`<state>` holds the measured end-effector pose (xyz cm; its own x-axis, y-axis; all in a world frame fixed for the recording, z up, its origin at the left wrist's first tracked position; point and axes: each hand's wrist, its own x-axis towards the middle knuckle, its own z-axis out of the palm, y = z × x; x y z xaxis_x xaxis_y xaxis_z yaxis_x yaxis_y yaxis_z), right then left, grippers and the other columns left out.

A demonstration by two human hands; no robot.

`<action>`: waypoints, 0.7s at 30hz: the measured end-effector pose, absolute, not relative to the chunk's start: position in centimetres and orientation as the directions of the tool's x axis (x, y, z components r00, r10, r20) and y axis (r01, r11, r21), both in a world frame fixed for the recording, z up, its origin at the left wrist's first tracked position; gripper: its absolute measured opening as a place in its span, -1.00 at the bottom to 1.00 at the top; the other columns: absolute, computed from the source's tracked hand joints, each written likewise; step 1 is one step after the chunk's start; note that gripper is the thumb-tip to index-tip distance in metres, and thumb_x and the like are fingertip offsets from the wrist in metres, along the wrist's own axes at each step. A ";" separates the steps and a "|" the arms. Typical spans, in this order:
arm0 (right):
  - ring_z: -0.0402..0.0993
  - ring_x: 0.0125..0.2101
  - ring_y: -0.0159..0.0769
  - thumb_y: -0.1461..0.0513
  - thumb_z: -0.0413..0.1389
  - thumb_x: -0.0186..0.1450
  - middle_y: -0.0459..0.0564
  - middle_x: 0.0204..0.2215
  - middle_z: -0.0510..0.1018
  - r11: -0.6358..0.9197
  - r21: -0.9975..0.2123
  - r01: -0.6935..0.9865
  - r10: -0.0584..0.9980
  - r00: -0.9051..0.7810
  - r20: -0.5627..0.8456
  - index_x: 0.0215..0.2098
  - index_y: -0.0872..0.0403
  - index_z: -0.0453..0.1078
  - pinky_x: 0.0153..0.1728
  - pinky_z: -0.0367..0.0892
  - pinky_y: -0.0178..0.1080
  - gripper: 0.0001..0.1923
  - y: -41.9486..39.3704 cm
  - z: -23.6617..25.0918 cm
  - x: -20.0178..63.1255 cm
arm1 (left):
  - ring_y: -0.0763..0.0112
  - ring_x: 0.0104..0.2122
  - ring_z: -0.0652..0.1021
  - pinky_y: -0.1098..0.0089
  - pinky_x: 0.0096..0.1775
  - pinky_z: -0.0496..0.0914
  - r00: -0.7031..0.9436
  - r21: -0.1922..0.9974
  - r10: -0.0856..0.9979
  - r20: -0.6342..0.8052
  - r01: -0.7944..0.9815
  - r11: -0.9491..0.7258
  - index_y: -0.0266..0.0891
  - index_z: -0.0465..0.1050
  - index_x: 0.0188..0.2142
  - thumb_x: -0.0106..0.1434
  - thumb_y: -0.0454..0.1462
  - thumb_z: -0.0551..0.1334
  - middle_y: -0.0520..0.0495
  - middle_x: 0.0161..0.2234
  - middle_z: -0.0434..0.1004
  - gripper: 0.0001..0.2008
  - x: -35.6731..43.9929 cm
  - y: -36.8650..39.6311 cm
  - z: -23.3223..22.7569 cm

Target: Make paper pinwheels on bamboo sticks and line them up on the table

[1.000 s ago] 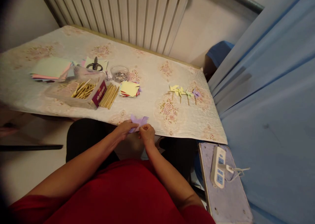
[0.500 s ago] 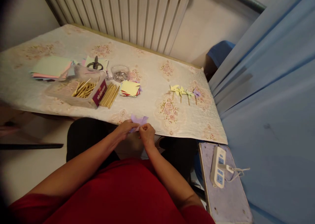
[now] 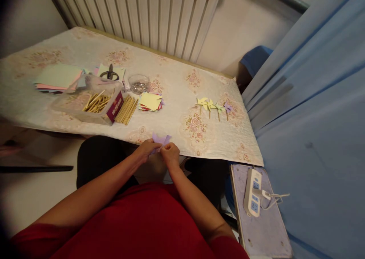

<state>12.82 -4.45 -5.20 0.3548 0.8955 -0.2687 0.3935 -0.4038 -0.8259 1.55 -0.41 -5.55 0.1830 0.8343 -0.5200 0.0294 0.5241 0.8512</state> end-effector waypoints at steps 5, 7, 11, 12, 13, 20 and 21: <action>0.33 -0.74 -0.40 0.28 0.05 0.07 -0.23 -0.74 0.38 -0.384 -0.874 0.299 0.900 0.332 -0.282 -0.57 0.03 0.22 -0.68 0.16 -0.39 -0.91 -4.6 -5.1 12.8 | 0.52 -0.58 0.30 0.49 -0.50 0.17 0.139 0.871 0.860 -0.492 0.070 0.487 -0.27 0.35 -0.51 -0.03 -0.38 0.22 0.10 -0.62 0.32 -0.95 1.6 -0.6 -4.8; 0.31 -0.75 -0.40 0.28 0.05 0.08 -0.24 -0.75 0.36 -0.385 -0.881 0.277 0.899 0.331 -0.288 -0.57 0.03 0.22 -0.69 0.15 -0.38 -0.90 -4.7 -5.0 12.8 | 0.51 -0.57 0.33 0.49 -0.49 0.19 0.144 0.862 0.850 -0.506 0.064 0.503 -0.27 0.37 -0.49 -0.03 -0.37 0.23 0.08 -0.61 0.35 -0.94 1.6 -0.6 -4.6; 0.31 -0.75 -0.40 0.30 0.04 0.07 -0.23 -0.75 0.35 -0.385 -0.881 0.276 0.898 0.333 -0.288 -0.58 0.02 0.23 -0.69 0.15 -0.38 -0.90 -4.8 -5.0 12.8 | 0.48 -0.57 0.38 0.47 -0.48 0.23 0.191 0.837 0.820 -0.540 0.013 0.548 -0.27 0.40 -0.44 -0.03 -0.35 0.24 0.05 -0.57 0.43 -0.90 1.5 -0.6 -4.6; 0.32 -0.75 -0.40 0.30 0.05 0.07 -0.23 -0.75 0.35 -0.385 -0.880 0.278 0.897 0.337 -0.286 -0.58 0.02 0.23 -0.69 0.16 -0.38 -0.90 -4.7 -5.0 12.8 | 0.49 -0.58 0.37 0.47 -0.48 0.23 0.197 0.832 0.815 -0.545 0.013 0.554 -0.27 0.40 -0.45 -0.03 -0.35 0.24 0.05 -0.58 0.42 -0.91 1.5 -0.6 -4.7; 0.32 -0.74 -0.39 0.30 0.05 0.07 -0.23 -0.74 0.36 -0.384 -0.880 0.280 0.895 0.346 -0.281 -0.58 0.02 0.22 -0.68 0.18 -0.37 -0.89 -4.7 -5.1 12.8 | 0.50 -0.59 0.36 0.47 -0.49 0.23 0.198 0.829 0.811 -0.550 0.016 0.558 -0.27 0.39 -0.46 -0.02 -0.35 0.24 0.05 -0.59 0.41 -0.93 1.4 -0.6 -4.8; 0.33 -0.74 -0.39 0.27 0.06 0.11 -0.22 -0.72 0.38 -0.352 -0.893 0.279 0.908 0.332 -0.254 -0.55 0.02 0.23 -0.67 0.20 -0.36 -0.89 -4.6 -5.4 12.9 | 0.50 -0.61 0.35 0.47 -0.51 0.18 0.187 0.836 0.818 -0.544 0.044 0.546 -0.28 0.38 -0.52 -0.01 -0.34 0.28 0.06 -0.67 0.36 -0.92 1.1 -0.3 -5.4; 0.33 -0.74 -0.40 0.27 0.06 0.11 -0.22 -0.71 0.38 -0.350 -0.894 0.280 0.910 0.326 -0.254 -0.55 0.02 0.23 -0.67 0.20 -0.36 -0.89 -4.6 -5.4 12.9 | 0.50 -0.62 0.34 0.48 -0.52 0.17 0.201 0.837 0.816 -0.543 0.051 0.545 -0.27 0.37 -0.53 -0.01 -0.34 0.28 0.07 -0.68 0.34 -0.91 1.0 -0.3 -5.4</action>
<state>12.92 -4.60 -5.42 0.3265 0.9103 -0.2544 0.2804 -0.3503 -0.8937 0.96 -0.29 -5.45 0.2007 0.8156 -0.5426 0.0505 0.5446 0.8372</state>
